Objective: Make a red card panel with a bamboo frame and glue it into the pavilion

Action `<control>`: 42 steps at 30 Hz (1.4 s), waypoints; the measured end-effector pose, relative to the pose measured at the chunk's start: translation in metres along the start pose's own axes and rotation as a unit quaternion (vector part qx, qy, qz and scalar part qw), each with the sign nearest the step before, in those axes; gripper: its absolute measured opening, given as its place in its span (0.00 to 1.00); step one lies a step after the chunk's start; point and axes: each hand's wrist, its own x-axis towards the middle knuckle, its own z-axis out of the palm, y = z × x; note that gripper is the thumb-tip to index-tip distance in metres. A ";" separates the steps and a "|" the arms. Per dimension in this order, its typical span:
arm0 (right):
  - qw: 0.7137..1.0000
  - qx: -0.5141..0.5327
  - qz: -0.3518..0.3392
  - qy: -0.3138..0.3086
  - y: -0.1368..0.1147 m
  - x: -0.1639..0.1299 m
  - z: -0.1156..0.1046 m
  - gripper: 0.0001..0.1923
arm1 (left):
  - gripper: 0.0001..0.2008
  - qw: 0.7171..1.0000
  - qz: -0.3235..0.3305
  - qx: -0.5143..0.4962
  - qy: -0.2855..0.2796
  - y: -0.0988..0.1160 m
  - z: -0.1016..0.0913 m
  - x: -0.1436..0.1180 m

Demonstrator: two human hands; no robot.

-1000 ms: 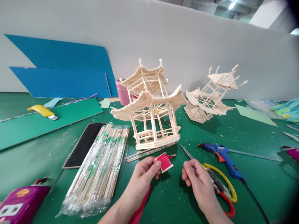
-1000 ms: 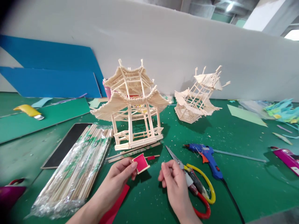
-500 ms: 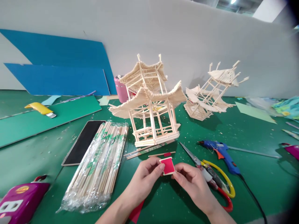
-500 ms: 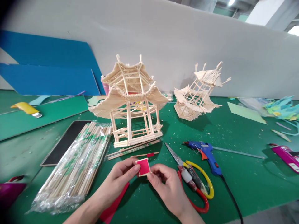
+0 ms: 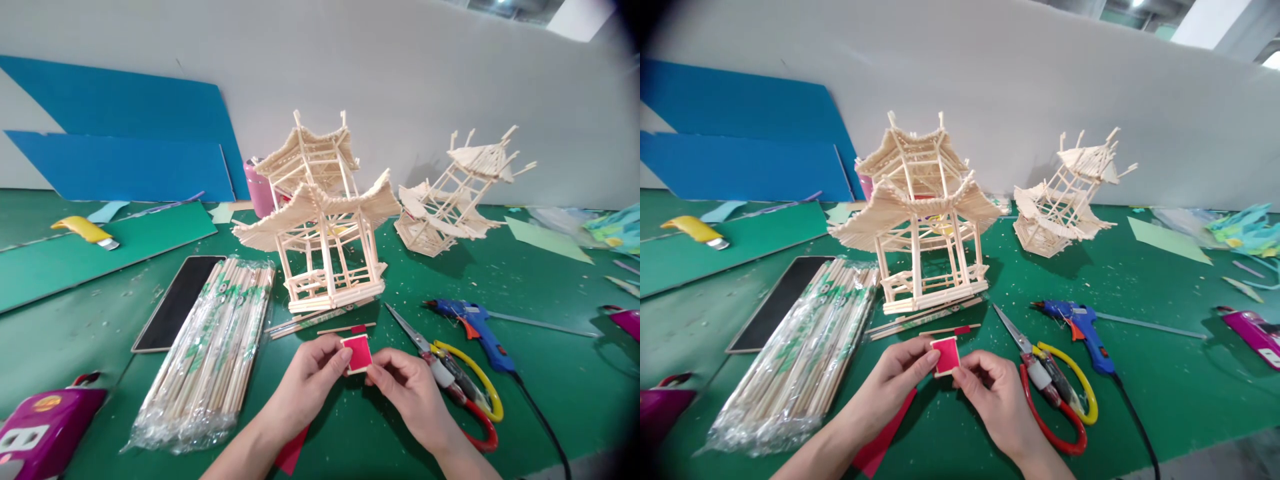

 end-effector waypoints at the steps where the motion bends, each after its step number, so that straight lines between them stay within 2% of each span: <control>1: 1.000 0.000 -0.001 0.002 0.000 0.000 0.000 0.11 | 0.15 1.000 -0.001 -0.003 -0.001 0.000 0.000 0.000; 7: 1.000 0.013 -0.007 0.005 -0.002 0.000 0.002 0.10 | 0.14 0.999 -0.014 -0.043 0.010 0.001 0.001 0.000; 12: 0.998 0.048 -0.034 0.024 0.000 0.000 0.004 0.07 | 0.12 0.995 -0.014 -0.097 -0.008 0.004 0.004 -0.001; 16: 0.996 0.064 -0.044 0.044 0.002 0.001 0.005 0.07 | 0.10 0.997 -0.011 -0.079 0.001 0.003 0.007 -0.002; 24: 0.995 0.080 -0.041 0.033 0.004 0.001 0.006 0.09 | 0.10 1.000 -0.001 -0.025 0.012 0.000 0.008 -0.001; 28: 0.995 0.073 -0.034 0.054 0.000 0.001 0.006 0.09 | 0.11 0.999 -0.016 -0.027 0.006 0.002 0.009 -0.001; 32: 0.995 0.093 -0.032 0.034 -0.003 0.002 0.009 0.09 | 0.12 0.998 -0.030 -0.057 0.012 0.002 0.010 0.001; 34: 0.994 0.092 -0.030 0.057 -0.003 0.003 0.010 0.09 | 0.12 0.995 -0.036 -0.087 0.018 0.000 0.010 0.001; 38: 0.983 0.038 -0.047 0.174 0.004 0.006 0.008 0.12 | 0.10 0.981 -0.056 -0.185 0.031 -0.004 0.009 0.002; 40: 0.981 0.016 -0.056 0.186 0.008 0.006 0.006 0.17 | 0.09 0.970 -0.063 -0.234 0.032 -0.006 0.009 0.002; 42: 0.983 0.019 -0.062 0.173 0.010 0.005 0.006 0.21 | 0.08 0.960 -0.066 -0.270 0.031 -0.008 0.009 0.003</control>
